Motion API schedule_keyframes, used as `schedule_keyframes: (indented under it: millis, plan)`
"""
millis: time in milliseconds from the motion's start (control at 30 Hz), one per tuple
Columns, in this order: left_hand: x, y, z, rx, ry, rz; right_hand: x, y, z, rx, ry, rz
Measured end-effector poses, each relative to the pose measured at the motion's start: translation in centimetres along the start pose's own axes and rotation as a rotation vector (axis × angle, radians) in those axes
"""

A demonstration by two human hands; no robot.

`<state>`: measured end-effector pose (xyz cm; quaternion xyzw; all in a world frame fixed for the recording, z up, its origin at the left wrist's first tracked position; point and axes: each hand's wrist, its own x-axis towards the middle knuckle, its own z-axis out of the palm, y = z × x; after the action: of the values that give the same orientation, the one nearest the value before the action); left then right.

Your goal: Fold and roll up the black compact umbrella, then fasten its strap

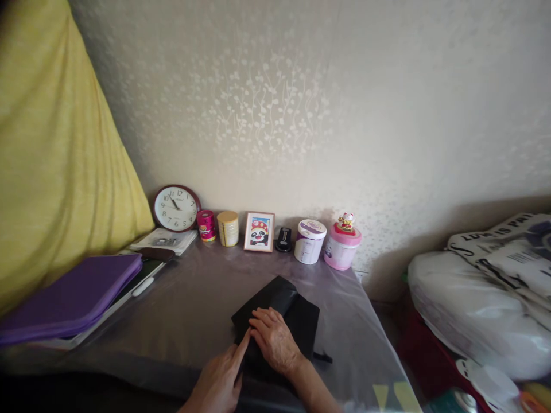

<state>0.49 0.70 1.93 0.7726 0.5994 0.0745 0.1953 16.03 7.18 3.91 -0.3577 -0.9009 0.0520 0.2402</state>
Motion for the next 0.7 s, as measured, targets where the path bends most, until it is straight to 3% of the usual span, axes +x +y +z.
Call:
schedule_keyframes:
  millis: [500, 700]
  plan:
    - [0.5, 0.1, 0.7, 0.015, -0.021, -0.093, 4.8, 7.4, 0.6, -0.170, -0.110, 0.066]
    - [0.4, -0.1, 0.5, -0.116, -0.038, -0.142, 5.5, 8.9, 0.0, -0.255, -0.148, 0.250]
